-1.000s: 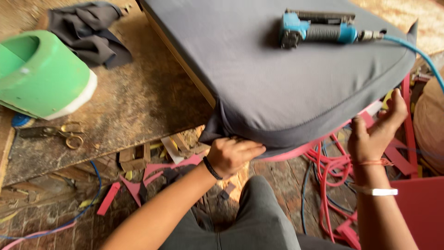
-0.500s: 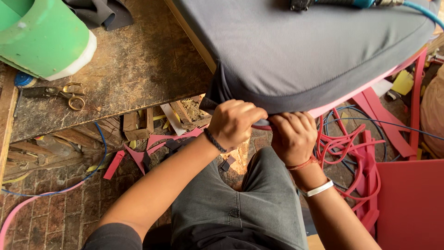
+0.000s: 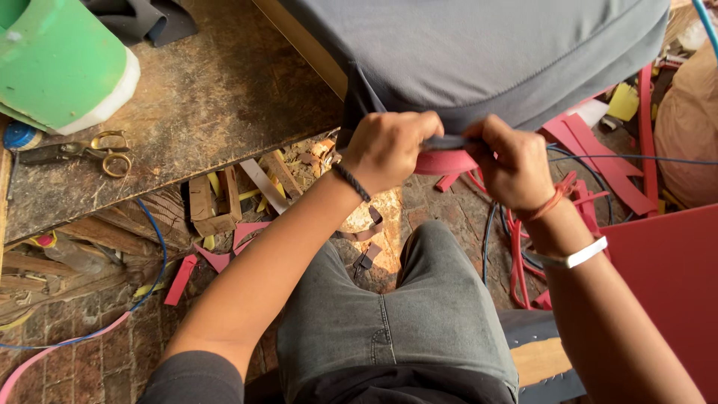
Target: The person stretches dark fabric over a padded seat frame on a workbench and secures it with a pneumatic staple gun, pressing the fabric taut along the edges. They then trim off the excess fabric with scissors and tuck the remaining edge under the seat frame.
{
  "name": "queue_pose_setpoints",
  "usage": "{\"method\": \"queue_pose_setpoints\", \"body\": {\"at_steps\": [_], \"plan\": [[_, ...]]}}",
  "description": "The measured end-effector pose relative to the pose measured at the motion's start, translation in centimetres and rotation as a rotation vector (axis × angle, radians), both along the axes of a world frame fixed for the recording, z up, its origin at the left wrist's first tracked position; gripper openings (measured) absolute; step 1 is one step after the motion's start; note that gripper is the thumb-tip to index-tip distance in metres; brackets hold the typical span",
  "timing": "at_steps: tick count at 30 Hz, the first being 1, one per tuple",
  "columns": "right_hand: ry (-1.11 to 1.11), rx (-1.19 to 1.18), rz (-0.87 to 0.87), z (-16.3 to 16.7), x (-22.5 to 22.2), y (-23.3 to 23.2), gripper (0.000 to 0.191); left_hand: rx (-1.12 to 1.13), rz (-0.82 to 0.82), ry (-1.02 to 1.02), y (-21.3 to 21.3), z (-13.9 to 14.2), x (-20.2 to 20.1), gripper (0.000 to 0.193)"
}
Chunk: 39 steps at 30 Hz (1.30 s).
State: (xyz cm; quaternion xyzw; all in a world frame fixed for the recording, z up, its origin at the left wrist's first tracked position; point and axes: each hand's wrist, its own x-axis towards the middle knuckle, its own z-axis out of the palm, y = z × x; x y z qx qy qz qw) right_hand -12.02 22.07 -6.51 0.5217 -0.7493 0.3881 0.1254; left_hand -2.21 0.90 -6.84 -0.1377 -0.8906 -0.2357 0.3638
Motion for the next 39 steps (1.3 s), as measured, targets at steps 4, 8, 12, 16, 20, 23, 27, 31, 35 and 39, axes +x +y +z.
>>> {"method": "queue_pose_setpoints", "body": {"at_steps": [4, 8, 12, 16, 20, 23, 27, 31, 35, 39], "plan": [[0.135, 0.061, 0.052, -0.7, 0.5, -0.6, 0.012, -0.153, -0.002, 0.071, -0.7, -2.7, 1.2, 0.011], [0.199, 0.152, -0.052, -1.0, 0.3, -1.8, 0.008, -0.246, -0.059, 0.209, -2.6, -5.2, 0.2, 0.005], [0.190, 0.136, -0.048, -0.3, 1.0, -2.3, 0.008, -0.389, -0.043, 0.210, -4.2, -7.0, -0.7, 0.004], [-0.059, 0.048, 0.061, 1.9, -0.6, -1.2, 0.013, -0.485, -0.020, 0.230, -5.1, -7.1, -0.8, 0.021], [0.142, -0.095, -0.229, 5.3, -10.0, -3.0, 0.017, -0.378, -0.097, 0.245, -5.6, -6.4, -0.9, 0.020], [0.432, 0.126, -0.360, 7.6, -20.2, -7.3, 0.068, -0.387, -0.091, 0.128, -5.9, -6.3, -1.1, 0.020], [0.294, 0.388, -0.373, 6.4, -27.4, -11.9, 0.088, -0.324, -0.142, 0.222, -6.2, -7.1, -1.8, 0.014], [0.268, 0.565, -0.441, 6.0, -26.4, -12.2, 0.088, -0.310, -0.129, 0.243, -6.3, -8.0, -2.0, 0.013], [0.317, 0.747, -0.362, 8.8, -20.9, -10.3, 0.087, -0.274, -0.136, 0.248, -6.3, -8.4, -1.6, 0.015], [0.221, 0.769, -0.211, 10.2, -11.5, -4.3, 0.080, -0.246, -0.136, 0.227, -6.3, -8.8, -1.5, 0.016]]}}
